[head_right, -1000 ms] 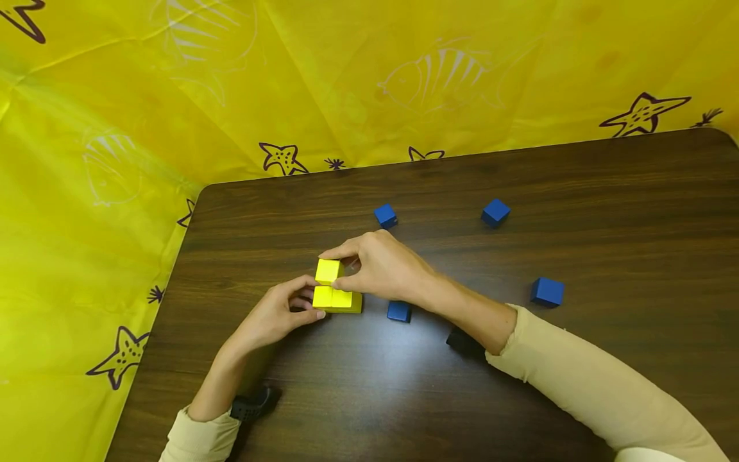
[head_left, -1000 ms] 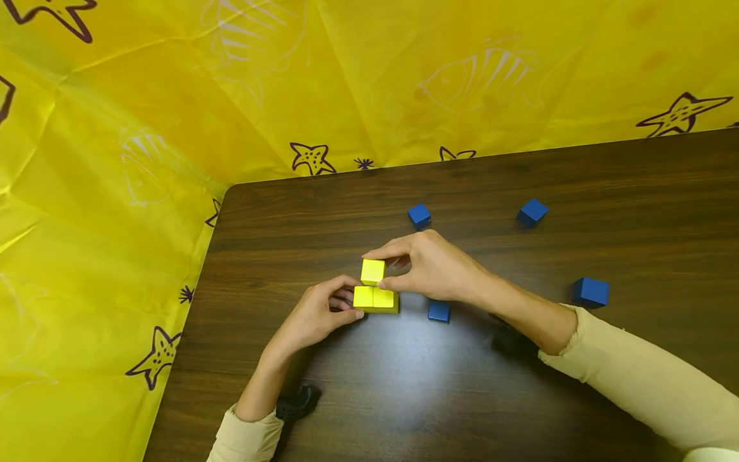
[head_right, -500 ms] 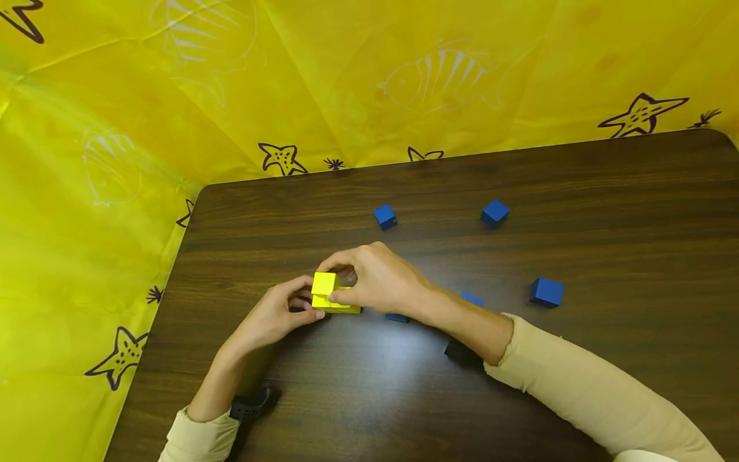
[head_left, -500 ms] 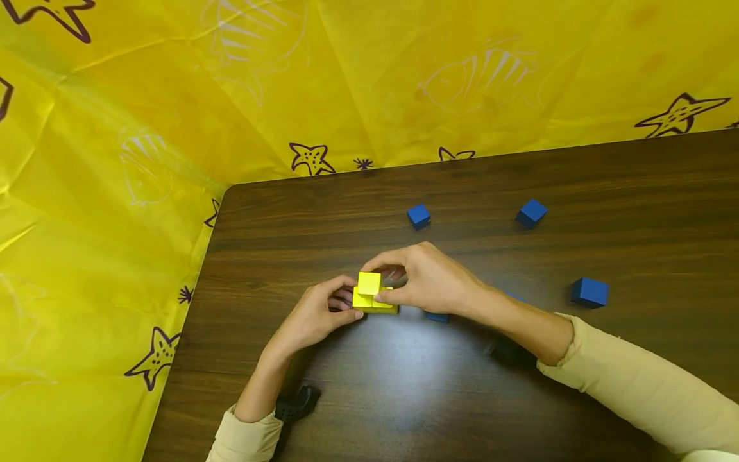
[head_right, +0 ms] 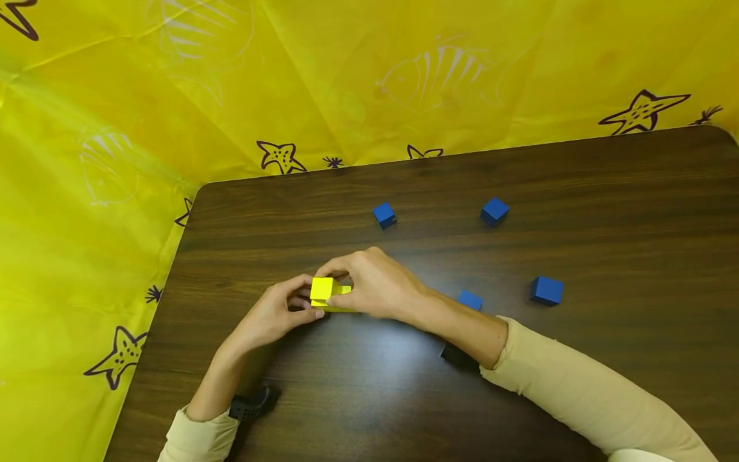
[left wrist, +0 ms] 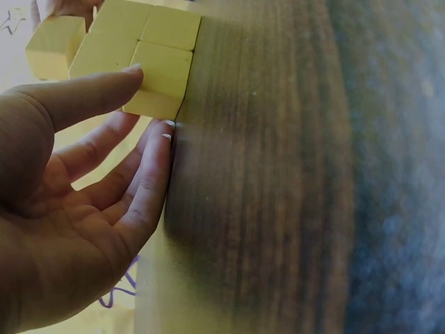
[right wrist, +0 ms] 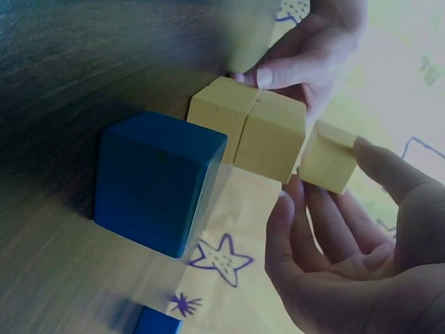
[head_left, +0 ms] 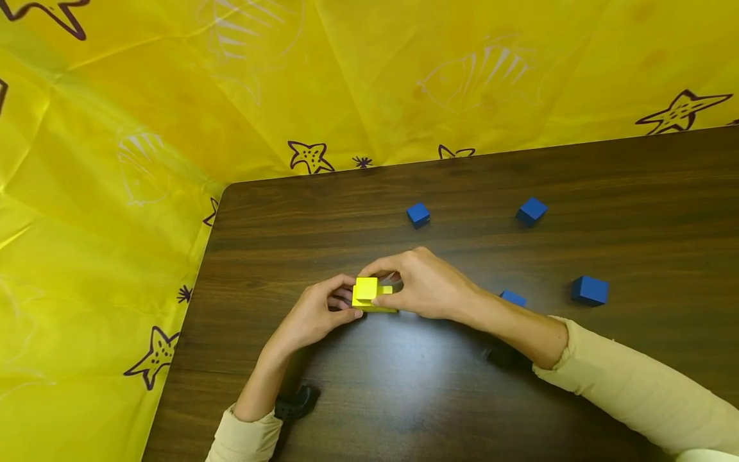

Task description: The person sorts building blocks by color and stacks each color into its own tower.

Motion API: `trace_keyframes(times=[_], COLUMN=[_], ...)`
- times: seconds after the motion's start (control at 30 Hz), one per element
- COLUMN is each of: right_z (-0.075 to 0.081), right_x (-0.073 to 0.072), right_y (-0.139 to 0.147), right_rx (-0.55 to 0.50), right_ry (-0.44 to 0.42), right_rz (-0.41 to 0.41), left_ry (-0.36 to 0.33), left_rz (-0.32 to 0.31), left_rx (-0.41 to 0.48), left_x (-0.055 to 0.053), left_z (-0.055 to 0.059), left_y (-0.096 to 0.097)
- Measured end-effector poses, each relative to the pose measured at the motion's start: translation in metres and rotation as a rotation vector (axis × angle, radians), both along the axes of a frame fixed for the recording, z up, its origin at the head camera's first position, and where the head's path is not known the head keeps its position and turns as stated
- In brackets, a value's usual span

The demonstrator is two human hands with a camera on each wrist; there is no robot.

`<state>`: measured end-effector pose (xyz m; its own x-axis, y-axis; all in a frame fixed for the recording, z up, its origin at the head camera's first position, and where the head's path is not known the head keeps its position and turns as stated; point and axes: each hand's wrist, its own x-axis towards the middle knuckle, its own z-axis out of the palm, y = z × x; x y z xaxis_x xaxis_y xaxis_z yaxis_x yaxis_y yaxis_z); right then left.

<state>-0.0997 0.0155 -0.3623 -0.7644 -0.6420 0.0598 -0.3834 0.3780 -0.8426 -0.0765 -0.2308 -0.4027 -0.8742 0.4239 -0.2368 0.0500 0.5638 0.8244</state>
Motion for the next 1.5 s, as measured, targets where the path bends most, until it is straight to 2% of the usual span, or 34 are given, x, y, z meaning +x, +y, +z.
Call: trace_keyframes(times=[0.5,0.87,1.2,1.37,1.5], right_z=[-0.003,-0.003,-0.006,-0.003,0.001], right_x=[0.004,0.006,0.006,0.003,0.001], right_y=[-0.002,-0.002,-0.001,0.005,0.015], right_rx=[0.031,0.015,0.023,0.034,0.040], right_ry=[-0.002,-0.016,0.026,0.034,0.030], right_rz=[-0.016,-0.005,0.005,-0.003,-0.020], left_ry=[0.009,0.019,0.009,0.014,0.050], left_rz=[-0.004,-0.010,-0.006,-0.016,-0.031], left_rx=[0.001,0.000,0.003,-0.020,-0.048], left_x=[0.000,0.000,0.000,0.001,0.001], left_z=[0.000,0.000,-0.001,0.002,0.007], left_y=[0.000,0.000,0.000,0.000,0.001])
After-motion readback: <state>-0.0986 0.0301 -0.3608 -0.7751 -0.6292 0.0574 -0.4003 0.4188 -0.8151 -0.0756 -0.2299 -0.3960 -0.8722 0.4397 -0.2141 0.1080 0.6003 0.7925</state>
